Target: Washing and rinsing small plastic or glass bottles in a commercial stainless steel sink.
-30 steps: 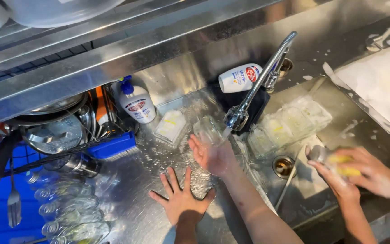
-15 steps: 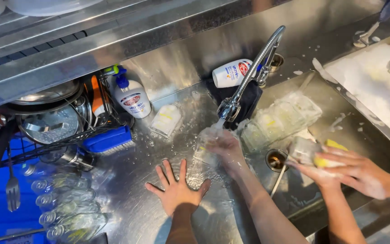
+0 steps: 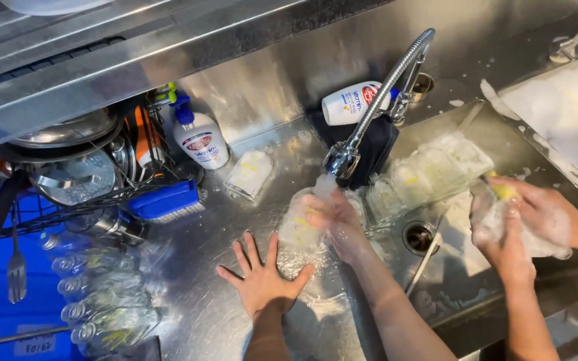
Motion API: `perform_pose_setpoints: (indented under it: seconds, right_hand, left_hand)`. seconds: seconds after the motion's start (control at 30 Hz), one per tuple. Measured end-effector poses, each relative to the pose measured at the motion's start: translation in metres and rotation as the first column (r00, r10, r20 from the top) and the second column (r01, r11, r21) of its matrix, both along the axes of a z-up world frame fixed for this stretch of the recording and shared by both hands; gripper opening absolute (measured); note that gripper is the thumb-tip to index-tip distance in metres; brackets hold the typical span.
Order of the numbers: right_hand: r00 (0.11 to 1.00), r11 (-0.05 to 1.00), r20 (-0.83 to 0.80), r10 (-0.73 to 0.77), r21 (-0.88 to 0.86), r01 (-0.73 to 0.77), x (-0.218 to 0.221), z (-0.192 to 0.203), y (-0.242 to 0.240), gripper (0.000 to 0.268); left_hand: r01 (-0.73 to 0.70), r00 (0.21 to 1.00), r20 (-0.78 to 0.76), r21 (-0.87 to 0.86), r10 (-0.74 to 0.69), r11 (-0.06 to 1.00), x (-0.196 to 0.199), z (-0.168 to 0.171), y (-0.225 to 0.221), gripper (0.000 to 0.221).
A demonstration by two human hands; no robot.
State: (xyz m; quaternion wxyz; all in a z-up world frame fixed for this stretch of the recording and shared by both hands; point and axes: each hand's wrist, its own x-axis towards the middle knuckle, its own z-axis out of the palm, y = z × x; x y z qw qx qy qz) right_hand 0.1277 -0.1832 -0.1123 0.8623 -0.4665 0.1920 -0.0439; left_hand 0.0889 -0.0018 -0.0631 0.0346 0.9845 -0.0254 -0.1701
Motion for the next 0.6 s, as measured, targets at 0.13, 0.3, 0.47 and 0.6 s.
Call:
perform_pose_setpoints:
  seconds: [0.13, 0.3, 0.47, 0.6]
  right_hand:
    - [0.997, 0.977, 0.047, -0.066, -0.198, 0.074, -0.003, 0.048, 0.010, 0.052]
    - [0.992, 0.987, 0.019, -0.129, -0.095, 0.130, 0.000, 0.066, 0.018, 0.072]
    - [0.984, 0.997, 0.166, -0.066, -0.040, 0.073, -0.006, 0.032, 0.008, 0.053]
    - [0.948, 1.000, 0.317, 0.017, -0.006, -0.016, -0.006, -0.016, -0.008, 0.059]
  left_hand:
    - [-0.007, 1.000, -0.001, -0.004, 0.007, 1.000, 0.001, 0.006, -0.003, 0.108]
    - [0.010, 0.995, 0.103, -0.019, -0.008, 1.000, 0.002, -0.015, 0.002, 0.105]
    - [0.007, 0.998, 0.059, -0.001, -0.007, 1.000, 0.003, -0.006, 0.000, 0.108]
    - [0.004, 0.999, 0.036, -0.021, -0.003, 1.000, 0.001, -0.007, 0.002, 0.108]
